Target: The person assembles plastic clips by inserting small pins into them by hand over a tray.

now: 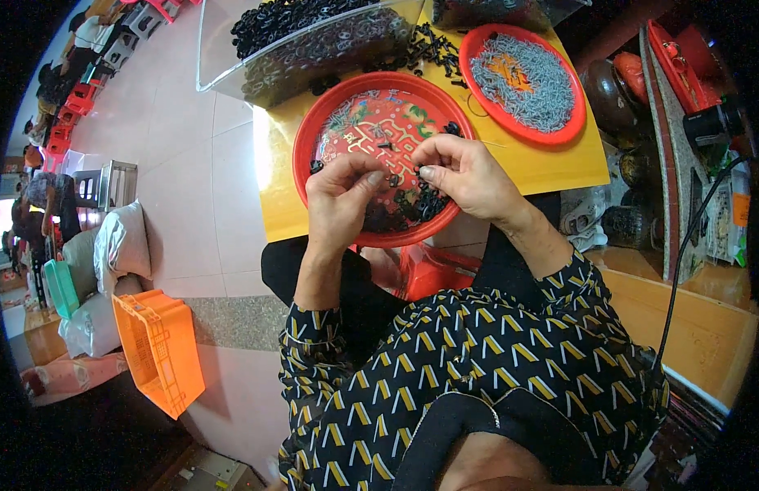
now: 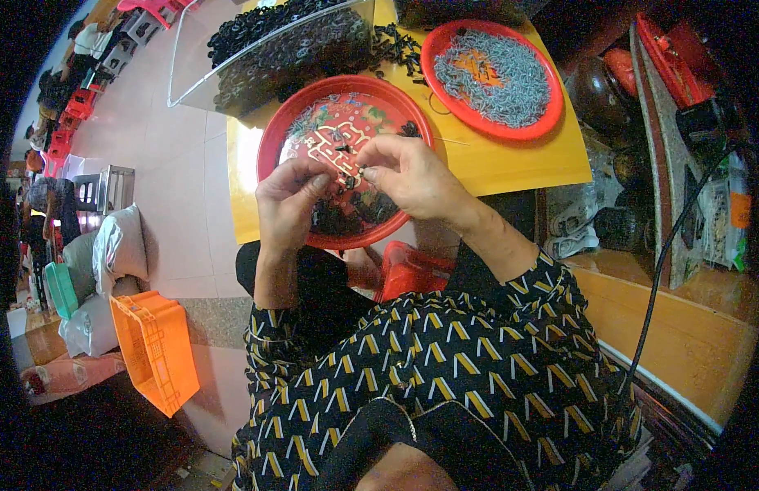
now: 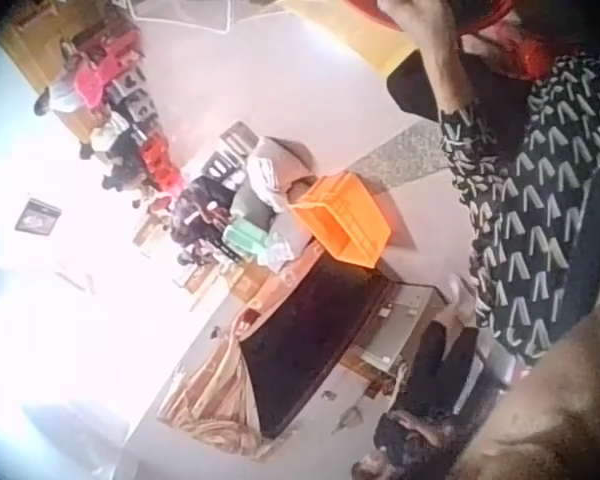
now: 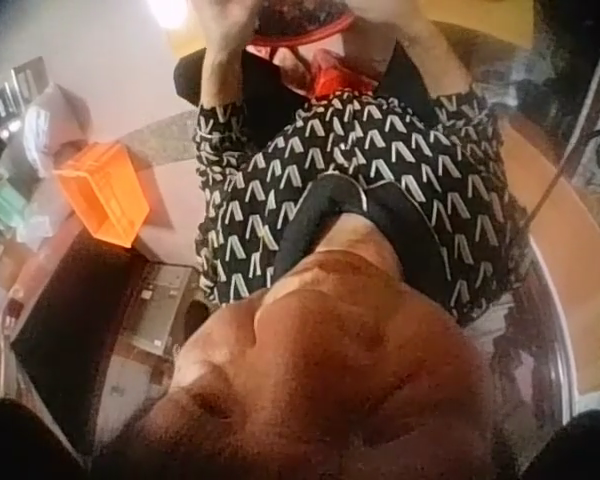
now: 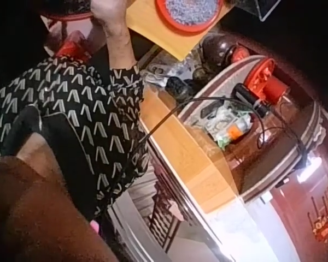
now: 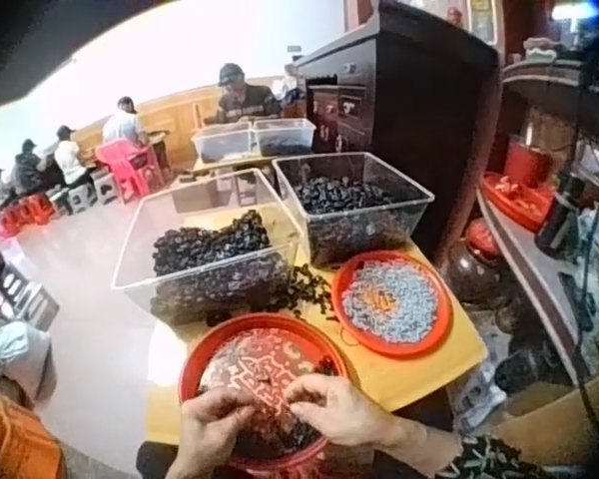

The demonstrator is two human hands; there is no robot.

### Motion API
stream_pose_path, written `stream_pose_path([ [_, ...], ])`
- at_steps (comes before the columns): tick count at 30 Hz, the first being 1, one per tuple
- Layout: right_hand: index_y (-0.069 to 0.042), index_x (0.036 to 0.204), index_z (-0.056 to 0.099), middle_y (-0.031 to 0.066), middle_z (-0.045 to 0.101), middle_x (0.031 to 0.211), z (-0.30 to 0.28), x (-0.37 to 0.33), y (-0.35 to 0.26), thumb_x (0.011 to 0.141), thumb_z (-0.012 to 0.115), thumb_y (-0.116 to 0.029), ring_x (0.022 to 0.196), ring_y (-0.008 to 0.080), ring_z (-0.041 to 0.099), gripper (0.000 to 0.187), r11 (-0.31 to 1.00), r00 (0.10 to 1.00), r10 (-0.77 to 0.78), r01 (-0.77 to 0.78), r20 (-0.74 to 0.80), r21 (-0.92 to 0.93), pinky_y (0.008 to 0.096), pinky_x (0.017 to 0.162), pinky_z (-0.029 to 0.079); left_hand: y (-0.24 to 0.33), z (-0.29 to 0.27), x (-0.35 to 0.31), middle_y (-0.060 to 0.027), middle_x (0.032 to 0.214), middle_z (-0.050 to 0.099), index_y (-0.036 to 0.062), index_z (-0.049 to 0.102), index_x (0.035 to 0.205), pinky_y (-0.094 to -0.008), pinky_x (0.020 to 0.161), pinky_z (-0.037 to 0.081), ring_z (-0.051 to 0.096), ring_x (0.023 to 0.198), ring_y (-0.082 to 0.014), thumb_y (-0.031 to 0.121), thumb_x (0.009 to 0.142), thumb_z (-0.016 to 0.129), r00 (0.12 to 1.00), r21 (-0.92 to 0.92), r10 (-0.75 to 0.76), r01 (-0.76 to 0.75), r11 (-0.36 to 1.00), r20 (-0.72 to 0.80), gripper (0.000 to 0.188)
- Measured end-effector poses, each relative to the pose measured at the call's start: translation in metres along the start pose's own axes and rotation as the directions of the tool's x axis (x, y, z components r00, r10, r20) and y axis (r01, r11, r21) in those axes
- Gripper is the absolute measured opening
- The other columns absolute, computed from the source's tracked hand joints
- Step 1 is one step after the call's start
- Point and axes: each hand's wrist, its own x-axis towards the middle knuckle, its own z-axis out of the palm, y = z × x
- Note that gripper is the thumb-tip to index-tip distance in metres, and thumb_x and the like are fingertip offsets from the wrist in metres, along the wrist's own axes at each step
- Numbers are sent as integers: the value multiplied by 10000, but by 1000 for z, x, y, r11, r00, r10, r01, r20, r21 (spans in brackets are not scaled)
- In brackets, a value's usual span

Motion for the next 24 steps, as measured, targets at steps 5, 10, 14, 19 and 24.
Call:
stream_pose_path([
  [5,4,893,565,-14,532,712,11,3,5,792,509,-12,631,31,457,116,970,982,-177,161,-71,-184,183,563,394,-7,1,-6,-42,770,579,-30,596,808,-224,645,469,554,706,-107,-35,739,585,995,-157,8,-23,987,-96,71],
  [10,8,857,577,-21,536,695,21,8,-4,798,545,-55,612,31,453,93,990,995,-102,103,15,-93,188,549,392,-4,9,-8,-47,760,565,-35,602,793,-219,638,465,551,695,-113,-36,729,593,996,-268,29,-49,962,-81,64],
  [14,4,843,577,-31,529,693,22,12,0,796,560,-72,623,26,449,91,993,992,-111,113,57,-33,183,548,387,1,11,-13,-50,755,562,-34,610,778,-214,632,462,545,686,-115,-51,710,604,995,-311,11,-42,950,-102,71],
  [19,0,803,578,1,564,722,18,12,4,780,560,-66,695,57,492,72,997,993,18,-26,114,72,218,622,417,-16,8,-11,-54,753,562,-28,616,753,-209,626,433,521,698,-106,-61,689,616,976,-136,163,-183,974,-145,72],
  [24,-1,786,576,-17,531,681,22,13,9,783,555,-79,643,41,462,81,999,999,3,-4,45,36,206,560,390,-15,12,-15,-49,734,548,-21,605,751,-208,627,406,502,698,-99,-47,698,612,947,157,270,-244,957,-176,59],
])
